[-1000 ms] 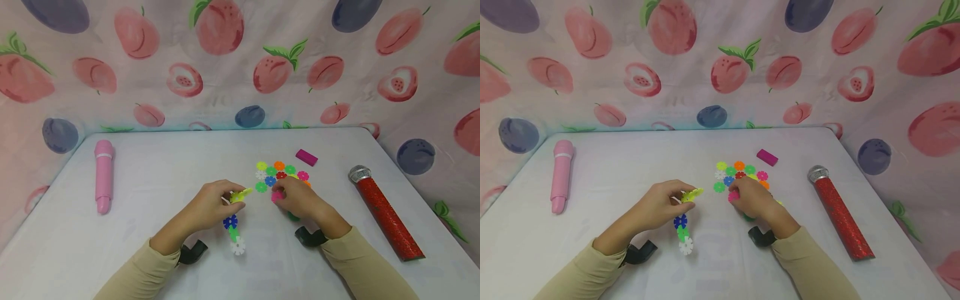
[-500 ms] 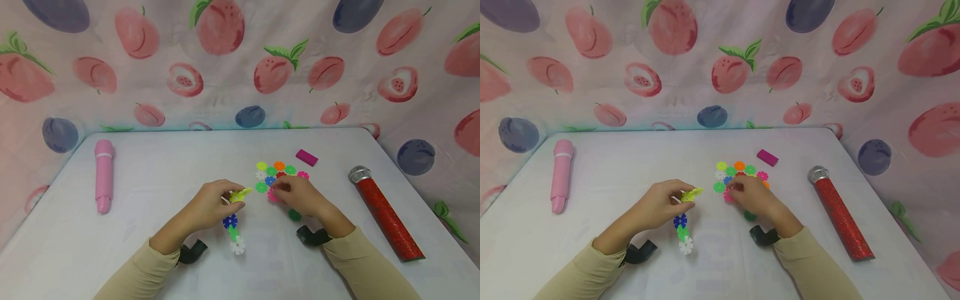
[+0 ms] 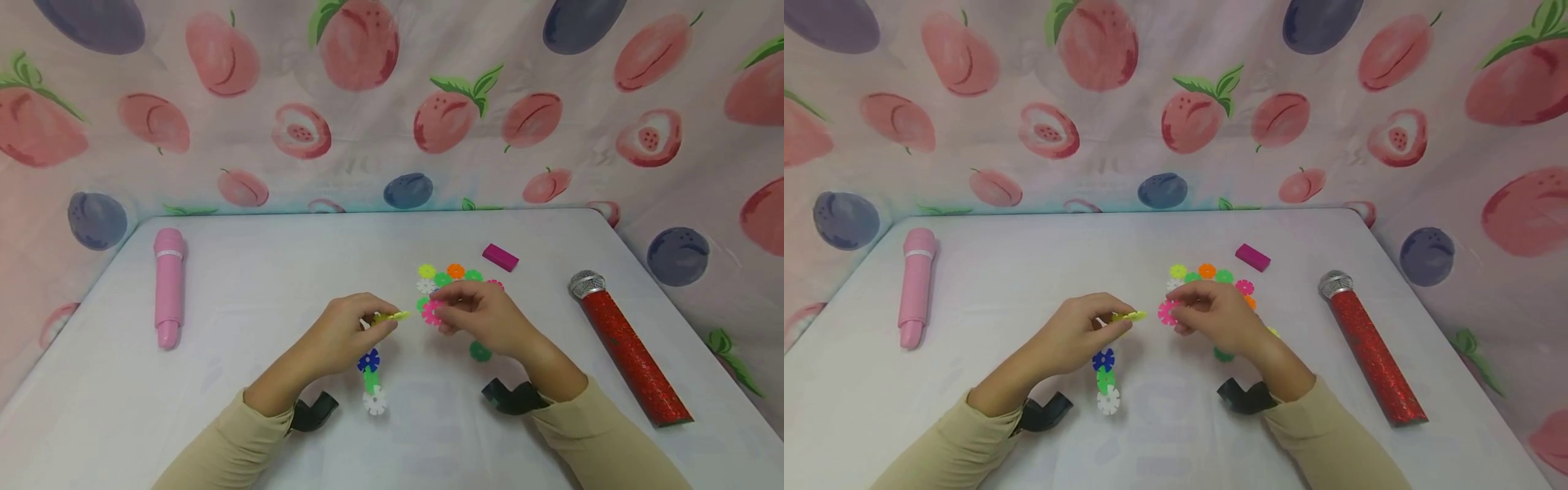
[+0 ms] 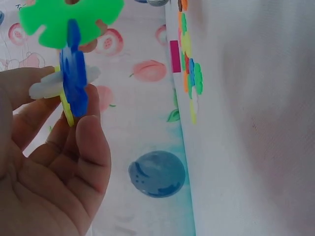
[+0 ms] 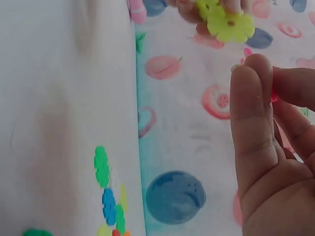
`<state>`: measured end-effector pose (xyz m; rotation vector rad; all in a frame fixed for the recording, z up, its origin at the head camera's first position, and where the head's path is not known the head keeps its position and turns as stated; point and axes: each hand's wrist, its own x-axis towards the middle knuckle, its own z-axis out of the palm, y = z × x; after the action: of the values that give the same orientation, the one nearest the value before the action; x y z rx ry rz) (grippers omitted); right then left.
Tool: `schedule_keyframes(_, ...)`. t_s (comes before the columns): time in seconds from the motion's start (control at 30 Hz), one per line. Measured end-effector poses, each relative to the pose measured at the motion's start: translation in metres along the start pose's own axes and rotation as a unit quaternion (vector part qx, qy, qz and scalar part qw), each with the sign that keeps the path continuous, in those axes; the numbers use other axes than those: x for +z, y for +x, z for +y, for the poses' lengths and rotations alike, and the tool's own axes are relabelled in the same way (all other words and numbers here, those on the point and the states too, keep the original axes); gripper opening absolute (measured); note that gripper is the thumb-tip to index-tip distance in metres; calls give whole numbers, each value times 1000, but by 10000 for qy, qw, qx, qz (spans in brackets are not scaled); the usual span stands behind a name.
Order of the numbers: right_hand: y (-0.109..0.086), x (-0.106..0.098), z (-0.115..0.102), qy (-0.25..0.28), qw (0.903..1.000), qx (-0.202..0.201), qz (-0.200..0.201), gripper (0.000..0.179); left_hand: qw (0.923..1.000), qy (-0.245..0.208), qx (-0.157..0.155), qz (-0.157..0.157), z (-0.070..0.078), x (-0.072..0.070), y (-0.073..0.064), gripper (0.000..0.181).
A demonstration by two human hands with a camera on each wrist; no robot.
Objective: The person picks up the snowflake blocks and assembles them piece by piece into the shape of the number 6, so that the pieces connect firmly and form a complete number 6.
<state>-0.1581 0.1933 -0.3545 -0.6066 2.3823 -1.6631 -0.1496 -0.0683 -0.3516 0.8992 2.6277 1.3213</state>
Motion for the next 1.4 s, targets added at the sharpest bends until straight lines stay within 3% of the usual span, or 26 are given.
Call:
schedule_keyframes(0.37,-2,6,-4,54,9989,-433,-174,30,9996,-82,202,-165,-2,-1,1,17)
schedule_keyframes(0.63,-4,9,-6,26,9968,-652,-458,40,9995,-71,98,-281,2,-2,1,17)
schedule_keyframes(1.0,-4,12,-8,-193,9986,-476,-148,35,9990,-303,18,-326,3,-3,0,15)
schedule_keyframes(1.17,-5,10,-9,-389,9980,-394,-302,35,9975,-468,157,-512,2,-5,-1,11)
schedule_keyframes(1.4,-6,14,-6,-82,9974,-343,-628,33,9966,-400,330,-639,0,-5,-1,10)
